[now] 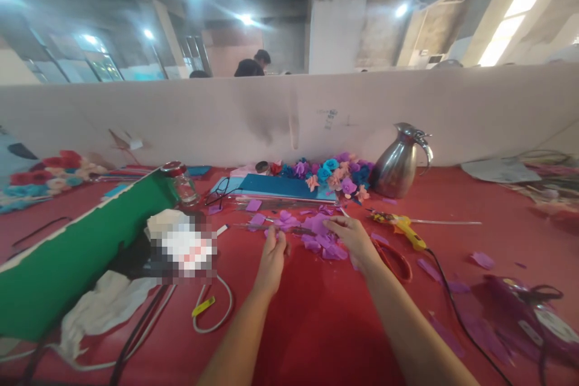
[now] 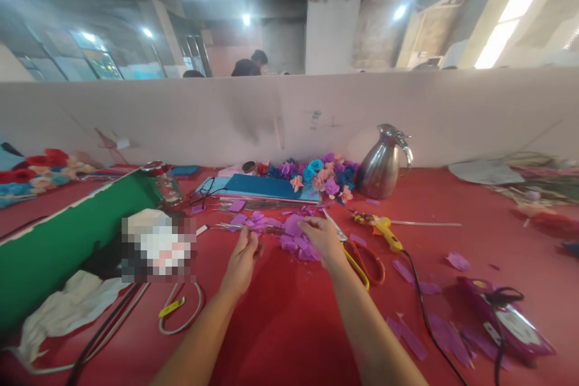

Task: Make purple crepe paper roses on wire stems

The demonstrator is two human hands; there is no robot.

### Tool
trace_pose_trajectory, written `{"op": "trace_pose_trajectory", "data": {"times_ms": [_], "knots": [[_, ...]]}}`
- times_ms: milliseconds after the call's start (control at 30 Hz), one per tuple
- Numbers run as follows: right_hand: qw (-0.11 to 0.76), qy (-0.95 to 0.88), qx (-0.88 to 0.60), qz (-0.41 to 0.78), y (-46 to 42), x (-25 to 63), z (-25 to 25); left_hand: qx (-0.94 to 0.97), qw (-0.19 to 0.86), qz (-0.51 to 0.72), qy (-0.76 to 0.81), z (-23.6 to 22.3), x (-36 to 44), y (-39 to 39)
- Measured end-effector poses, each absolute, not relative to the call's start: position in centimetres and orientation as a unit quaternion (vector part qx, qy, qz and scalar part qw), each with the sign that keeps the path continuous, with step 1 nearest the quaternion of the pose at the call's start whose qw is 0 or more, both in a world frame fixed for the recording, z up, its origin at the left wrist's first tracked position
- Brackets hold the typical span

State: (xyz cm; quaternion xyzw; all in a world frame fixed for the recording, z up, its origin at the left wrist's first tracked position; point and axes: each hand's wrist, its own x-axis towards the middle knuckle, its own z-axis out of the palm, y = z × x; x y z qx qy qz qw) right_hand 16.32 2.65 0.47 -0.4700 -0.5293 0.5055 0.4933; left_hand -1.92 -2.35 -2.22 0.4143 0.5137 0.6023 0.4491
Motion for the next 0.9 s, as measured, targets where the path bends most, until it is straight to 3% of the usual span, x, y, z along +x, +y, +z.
{"op": "trace_pose_trajectory", "data": {"times_ms": [200, 433, 900], "knots": [[0.547, -0.397, -0.439, 0.592, 2.4, 16.5, 0.1, 0.318, 0.537, 0.666, 0.41, -0.3, -1.2, -1.7], [0.589, -0.284, -0.401, 0.642, 2.1, 16.1, 0.8, 0.278, 0.607, 0.658, 0.349, 1.6, -0.1, -0.2], [0.62, -0.148, -0.381, 0.67, 0.8, 14.4, 0.4, 0.222, 0.616, 0.649, 0.387, -2.0, 0.7, 0.3]]}}
